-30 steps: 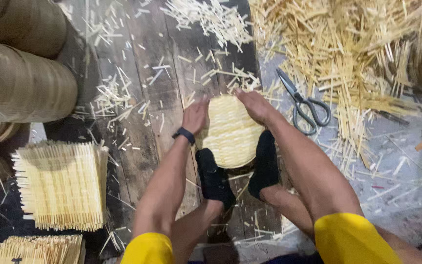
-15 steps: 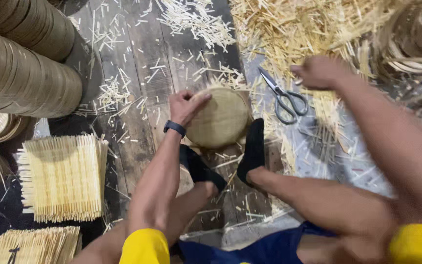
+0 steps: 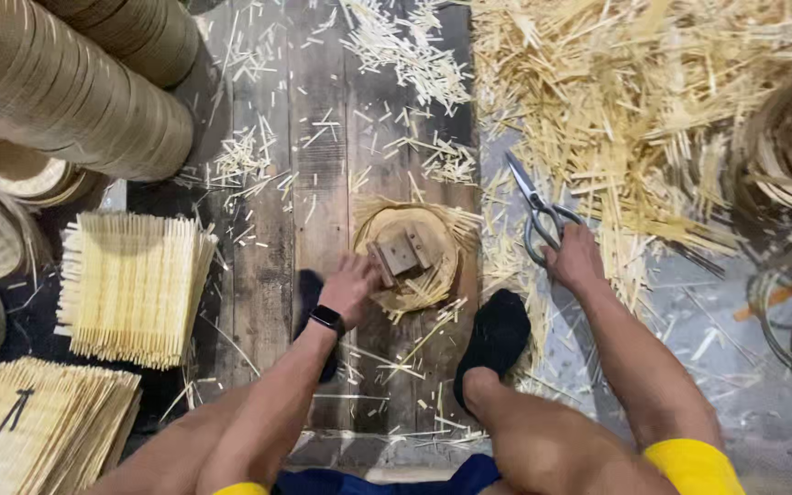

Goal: The person trims bamboo strips with shears, weaves them around a circular frame, and presses the woven piece into a wooden mold to form a basket base.

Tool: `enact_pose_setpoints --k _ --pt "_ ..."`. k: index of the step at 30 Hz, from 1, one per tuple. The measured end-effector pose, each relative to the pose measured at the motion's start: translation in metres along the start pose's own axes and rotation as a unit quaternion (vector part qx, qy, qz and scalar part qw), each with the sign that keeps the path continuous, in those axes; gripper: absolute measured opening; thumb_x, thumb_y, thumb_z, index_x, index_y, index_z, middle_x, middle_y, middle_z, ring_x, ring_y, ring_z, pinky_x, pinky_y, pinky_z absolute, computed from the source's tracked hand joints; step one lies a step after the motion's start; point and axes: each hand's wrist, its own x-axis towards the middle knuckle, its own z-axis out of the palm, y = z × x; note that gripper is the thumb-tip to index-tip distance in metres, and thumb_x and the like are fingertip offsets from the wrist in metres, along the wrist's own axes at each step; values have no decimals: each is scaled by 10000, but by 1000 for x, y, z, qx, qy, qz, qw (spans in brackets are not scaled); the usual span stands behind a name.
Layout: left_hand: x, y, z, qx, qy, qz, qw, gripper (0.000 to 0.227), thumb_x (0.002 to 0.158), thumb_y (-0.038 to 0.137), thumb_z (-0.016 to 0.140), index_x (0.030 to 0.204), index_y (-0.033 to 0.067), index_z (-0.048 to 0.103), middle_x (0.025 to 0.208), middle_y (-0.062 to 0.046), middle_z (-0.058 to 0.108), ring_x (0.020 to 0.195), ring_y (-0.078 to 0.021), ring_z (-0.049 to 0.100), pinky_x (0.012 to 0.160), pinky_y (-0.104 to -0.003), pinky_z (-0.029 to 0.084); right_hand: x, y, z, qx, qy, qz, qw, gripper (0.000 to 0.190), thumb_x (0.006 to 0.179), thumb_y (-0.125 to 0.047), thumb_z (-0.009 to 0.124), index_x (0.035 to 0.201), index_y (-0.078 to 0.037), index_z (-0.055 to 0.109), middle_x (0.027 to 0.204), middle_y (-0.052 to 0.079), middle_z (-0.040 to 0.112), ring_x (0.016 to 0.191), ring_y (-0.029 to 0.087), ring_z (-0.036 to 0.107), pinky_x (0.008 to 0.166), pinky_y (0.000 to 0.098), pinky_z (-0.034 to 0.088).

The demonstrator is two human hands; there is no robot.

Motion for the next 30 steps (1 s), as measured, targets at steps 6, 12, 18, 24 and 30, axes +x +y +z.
enact_pose_setpoints --k 6,12,18,24,30 --pt "79 79 4 -248 34 -406 879 1140 679 639 895 1522 57 394 1513 -298 301 1397 -545 235 1031 -715 229 20 14 27 18 -114 129 985 618 722 -197 822 1210 77 561 1145 334 627 1039 495 628 929 532 515" --pt "95 69 -20 -144 72 -211 964 735 806 584 786 1446 310 552 1413 -52 612 1441 -528 347 1166 -698 289 13 -7 -9 192 -289 237 907 488 645 -207 826 1063 4 687 902 197 740 811 293 719 773 427 591" --pt "92 64 -23 -70 113 -64 989 749 696 470 766 1403 305 581 1297 -74 655 1377 -522 397 1134 -730 284 -36 -65 -43 190 -180 224 939 507 890 -443 809 877 49 688 685 155 651 590 197 591 566 351 489" --pt "96 37 -10 -78 30 29 996 806 664 481 806 1410 384 517 1461 -92 538 1396 -515 344 1095 -669 340 -44 -145 -68 381 -73 168 906 360 955 -408 657 888 -56 622 632 32 599 482 139 584 433 300 485" --pt "85 60 -2 -206 83 -237 946 1277 587 473 865 1590 21 217 1407 -231 448 1323 -428 402 1123 -606 312 -68 -201 -40 469 -221 304 800 260 913 -360 661 867 -108 618 609 35 561 432 138 514 384 311 424"
